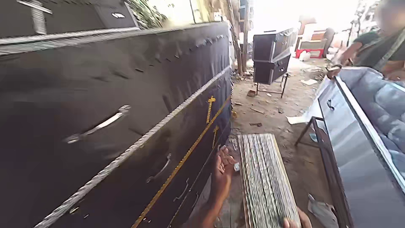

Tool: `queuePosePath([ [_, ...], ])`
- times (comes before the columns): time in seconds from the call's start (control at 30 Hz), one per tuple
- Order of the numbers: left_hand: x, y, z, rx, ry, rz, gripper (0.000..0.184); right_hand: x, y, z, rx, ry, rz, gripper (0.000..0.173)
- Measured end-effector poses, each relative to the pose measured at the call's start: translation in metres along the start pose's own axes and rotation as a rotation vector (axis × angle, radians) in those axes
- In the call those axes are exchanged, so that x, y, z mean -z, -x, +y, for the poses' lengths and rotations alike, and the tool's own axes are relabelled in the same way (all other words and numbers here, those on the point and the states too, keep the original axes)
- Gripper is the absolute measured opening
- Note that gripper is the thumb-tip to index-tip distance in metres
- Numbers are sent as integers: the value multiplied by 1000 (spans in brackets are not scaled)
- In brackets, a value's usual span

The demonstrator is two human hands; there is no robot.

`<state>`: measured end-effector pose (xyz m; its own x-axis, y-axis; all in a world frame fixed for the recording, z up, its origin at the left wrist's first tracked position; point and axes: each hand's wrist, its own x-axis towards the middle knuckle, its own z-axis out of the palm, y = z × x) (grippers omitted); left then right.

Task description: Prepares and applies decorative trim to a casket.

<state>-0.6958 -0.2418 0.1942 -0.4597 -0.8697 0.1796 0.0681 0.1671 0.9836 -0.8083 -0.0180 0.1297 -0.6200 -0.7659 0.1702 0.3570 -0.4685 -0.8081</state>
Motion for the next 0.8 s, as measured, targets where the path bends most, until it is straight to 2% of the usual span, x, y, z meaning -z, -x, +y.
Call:
queuePosePath([
  [0.03,-8,-18,-4,221,167,-50,50,3,-22,-2,13,9,15,29],
  [0.07,-13,-35,-12,351,289,-160,55,9,-46,-2,27,-7,14,30],
  [0.1,-14,-51,-25,381,374,-310,72,16,-72,0,41,-28,-12,30],
  [0.13,-14,-65,-37,326,407,-446,93,22,-96,4,49,-47,-44,29],
  [0.17,-14,-78,-44,232,378,-553,102,25,-117,11,42,-73,-65,28],
  [0.2,-15,-91,-46,157,353,-638,98,28,-138,16,27,-93,-94,27],
  [0.27,-22,-121,-44,100,293,-704,73,35,-179,22,-11,-102,-159,24],
  [0.33,-27,-149,-42,96,214,-671,45,38,-210,33,-62,-76,-198,21],
  [0.4,-37,-176,-38,79,165,-616,32,41,-236,41,-122,-76,-209,21],
  [0.5,-51,-209,-34,14,143,-543,25,48,-274,43,-226,-86,-238,27],
  [0.6,-61,-241,-31,-122,59,-424,23,72,-314,41,-339,-63,-390,49],
  [0.63,-65,-253,-30,-184,4,-367,22,83,-328,39,-359,-51,-414,51],
  [0.7,-74,-281,-29,-337,-145,-199,19,109,-357,35,-344,-30,-453,44],
  [0.8,-96,-330,-25,-535,-311,20,31,157,-411,30,-238,9,-479,22],
])
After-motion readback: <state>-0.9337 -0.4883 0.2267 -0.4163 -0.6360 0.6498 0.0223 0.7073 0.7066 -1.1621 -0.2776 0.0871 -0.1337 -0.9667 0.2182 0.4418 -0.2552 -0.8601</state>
